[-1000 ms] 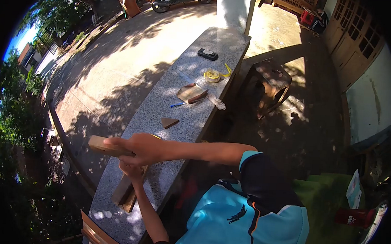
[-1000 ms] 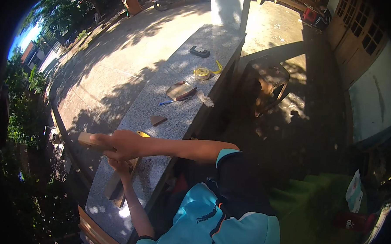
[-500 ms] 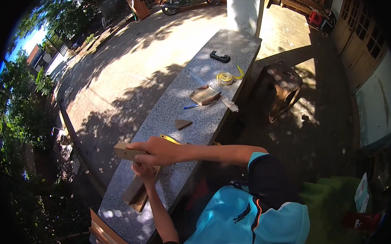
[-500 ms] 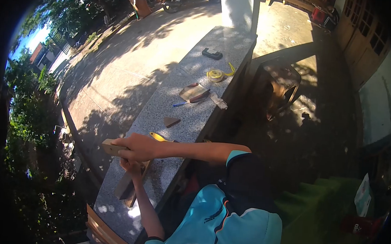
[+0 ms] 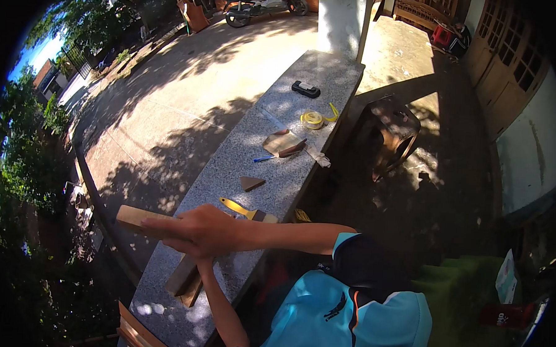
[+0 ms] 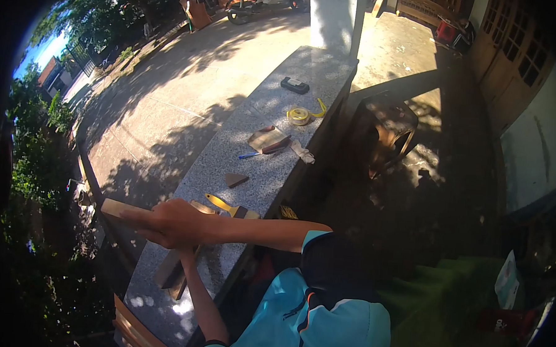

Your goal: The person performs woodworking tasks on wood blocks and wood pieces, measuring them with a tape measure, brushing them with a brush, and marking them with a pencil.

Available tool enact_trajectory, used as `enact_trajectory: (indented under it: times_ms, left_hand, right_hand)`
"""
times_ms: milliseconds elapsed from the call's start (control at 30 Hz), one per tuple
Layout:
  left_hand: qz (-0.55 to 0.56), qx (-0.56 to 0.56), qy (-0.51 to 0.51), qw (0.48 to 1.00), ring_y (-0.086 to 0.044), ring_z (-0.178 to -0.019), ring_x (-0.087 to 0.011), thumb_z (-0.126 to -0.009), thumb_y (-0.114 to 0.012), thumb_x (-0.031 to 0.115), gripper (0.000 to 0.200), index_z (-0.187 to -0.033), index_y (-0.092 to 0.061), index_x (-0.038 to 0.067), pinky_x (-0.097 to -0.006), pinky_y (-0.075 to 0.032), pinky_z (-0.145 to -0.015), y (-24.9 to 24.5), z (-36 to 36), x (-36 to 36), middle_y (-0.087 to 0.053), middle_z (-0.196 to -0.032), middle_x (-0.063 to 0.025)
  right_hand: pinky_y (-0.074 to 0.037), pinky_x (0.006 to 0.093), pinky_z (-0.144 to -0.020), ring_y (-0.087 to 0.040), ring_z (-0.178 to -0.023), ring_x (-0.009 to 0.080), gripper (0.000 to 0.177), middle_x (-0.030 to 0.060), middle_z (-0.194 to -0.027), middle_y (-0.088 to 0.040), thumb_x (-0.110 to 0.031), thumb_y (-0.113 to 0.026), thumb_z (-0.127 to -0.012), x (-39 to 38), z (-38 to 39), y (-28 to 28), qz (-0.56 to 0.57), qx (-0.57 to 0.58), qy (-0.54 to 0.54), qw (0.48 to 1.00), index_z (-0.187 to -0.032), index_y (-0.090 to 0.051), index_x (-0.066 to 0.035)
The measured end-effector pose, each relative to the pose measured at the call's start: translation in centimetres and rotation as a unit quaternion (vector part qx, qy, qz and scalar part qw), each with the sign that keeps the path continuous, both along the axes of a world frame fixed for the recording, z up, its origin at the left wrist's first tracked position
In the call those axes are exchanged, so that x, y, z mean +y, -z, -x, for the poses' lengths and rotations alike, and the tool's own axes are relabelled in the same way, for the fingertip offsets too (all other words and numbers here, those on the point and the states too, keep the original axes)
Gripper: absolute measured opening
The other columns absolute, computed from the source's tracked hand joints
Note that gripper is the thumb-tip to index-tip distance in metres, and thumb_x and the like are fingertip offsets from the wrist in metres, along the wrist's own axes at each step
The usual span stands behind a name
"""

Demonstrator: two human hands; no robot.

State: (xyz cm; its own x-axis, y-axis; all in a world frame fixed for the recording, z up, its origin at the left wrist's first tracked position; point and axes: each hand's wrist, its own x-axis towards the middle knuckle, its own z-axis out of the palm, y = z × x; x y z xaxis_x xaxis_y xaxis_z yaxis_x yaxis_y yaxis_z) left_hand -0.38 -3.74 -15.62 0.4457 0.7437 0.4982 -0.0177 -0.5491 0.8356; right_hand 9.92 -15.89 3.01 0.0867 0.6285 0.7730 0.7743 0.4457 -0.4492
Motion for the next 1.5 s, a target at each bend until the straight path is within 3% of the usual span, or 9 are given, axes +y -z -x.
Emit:
enact_trajectory:
  times_ms: [133,267,400,533,800,900,1100,1233,1500]
  left_hand:
    - [-0.008,0.002,0.004,1.000,-0.052,-0.063,-0.0135,-0.083,-0.057,0.017,0.019,-0.080,-0.049,-0.001,-0.0285,-0.041,-0.053,0.1,-0.3,0.6,-0.052,-0.070,-0.0066]
    - [-0.003,0.000,0.013,1.000,-0.051,-0.060,-0.0130,-0.083,-0.056,0.016,0.019,-0.078,-0.049,-0.001,-0.0289,-0.039,-0.051,-0.4,-0.3,0.4,-0.052,-0.066,-0.0071]
    - [0.006,-0.005,0.024,1.000,-0.051,-0.056,-0.0125,-0.083,-0.055,0.016,0.019,-0.076,-0.050,-0.001,-0.0292,-0.038,-0.049,-0.9,-1.1,0.6,-0.053,-0.062,-0.0076]
    - [0.016,-0.007,0.030,0.999,-0.050,-0.053,-0.0120,-0.083,-0.054,0.015,0.020,-0.074,-0.050,-0.001,-0.0295,-0.037,-0.047,-1.9,-1.5,0.3,-0.053,-0.058,-0.0080]
    - [-0.036,-0.009,-0.017,0.999,-0.034,-0.048,-0.0060,-0.089,-0.053,0.017,0.027,-0.069,-0.047,-0.001,-0.0290,-0.029,-0.042,-4.9,-1.9,-1.1,-0.035,-0.049,-0.0038]
    - [-0.105,-0.066,0.005,0.992,-0.034,-0.047,-0.0056,-0.089,-0.053,0.017,0.029,-0.067,-0.046,-0.001,-0.0280,-0.028,-0.041,-4.5,-2.9,-1.5,-0.035,-0.048,-0.0021]
    - [0.127,-0.084,0.022,0.988,-0.033,-0.050,-0.0026,-0.089,-0.053,0.019,0.030,-0.067,-0.047,0.000,-0.0235,-0.027,-0.041,-4.5,-1.5,-0.5,-0.039,-0.052,0.0051]
    - [0.073,-0.134,0.023,0.988,-0.030,-0.045,-0.0012,-0.090,-0.052,0.019,0.032,-0.062,-0.042,0.006,-0.0216,-0.023,-0.038,-4.5,-1.7,-1.0,-0.036,-0.050,0.0055]
    - [0.448,-0.263,0.049,0.853,-0.021,-0.039,-0.0057,-0.087,-0.053,0.029,0.036,-0.062,-0.031,0.014,-0.0220,-0.017,-0.035,-5.4,-0.7,1.6,-0.022,-0.050,0.0055]
  right_hand:
    - [-0.037,0.0351,-0.041,-0.051,-0.046,0.0217,0.057,0.0086,-0.057,-0.051,-0.025,-0.057,-0.083,0.9,-0.3,-1.1,-0.193,0.124,0.020,0.973,-0.135,-0.033,-0.021]
    - [-0.040,0.0370,-0.044,-0.051,-0.043,0.0228,0.057,0.0100,-0.051,-0.048,-0.021,-0.059,-0.080,-0.3,-1.4,3.0,0.160,-0.069,0.009,0.985,-0.133,-0.037,-0.023]
    - [-0.040,0.0362,-0.042,-0.049,-0.042,0.0222,0.055,0.0091,-0.049,-0.044,-0.022,-0.057,-0.081,-0.1,-0.9,-2.7,-0.139,0.077,0.000,0.987,-0.132,-0.038,-0.023]
    - [-0.042,0.0368,-0.045,-0.055,-0.047,0.0236,0.044,0.0127,-0.055,-0.053,-0.018,-0.054,-0.084,-1.0,-0.8,-0.2,0.252,-0.039,0.021,0.967,-0.127,-0.045,-0.020]
    - [-0.045,0.0257,-0.050,-0.058,-0.057,0.0107,0.045,0.0113,-0.068,-0.062,-0.013,-0.056,-0.085,1.6,-1.3,-3.8,-0.221,0.124,0.006,0.967,-0.128,-0.044,-0.012]
    - [-0.045,0.0248,-0.052,-0.056,-0.059,0.0090,0.043,0.0092,-0.069,-0.062,-0.014,-0.053,-0.087,1.1,-2.1,-0.9,0.317,-0.116,-0.051,0.940,-0.129,-0.043,-0.011]
    - [-0.044,0.0258,-0.050,-0.053,-0.057,0.0087,0.038,0.0117,-0.070,-0.063,-0.015,-0.053,-0.087,1.4,-1.2,-5.0,-0.171,0.177,-0.002,0.969,-0.125,-0.048,-0.010]
    - [-0.045,0.0265,-0.058,-0.055,-0.060,0.0091,0.040,0.0089,-0.076,-0.065,-0.019,-0.052,-0.088,0.8,-2.4,0.4,0.276,0.078,-0.088,0.954,-0.124,-0.047,-0.004]
    - [-0.048,0.0298,-0.069,-0.064,-0.080,0.0216,0.039,0.0184,-0.094,-0.064,-0.019,-0.053,-0.085,-2.4,-7.7,9.6,0.215,0.178,-0.004,0.960,-0.121,-0.051,-0.006]
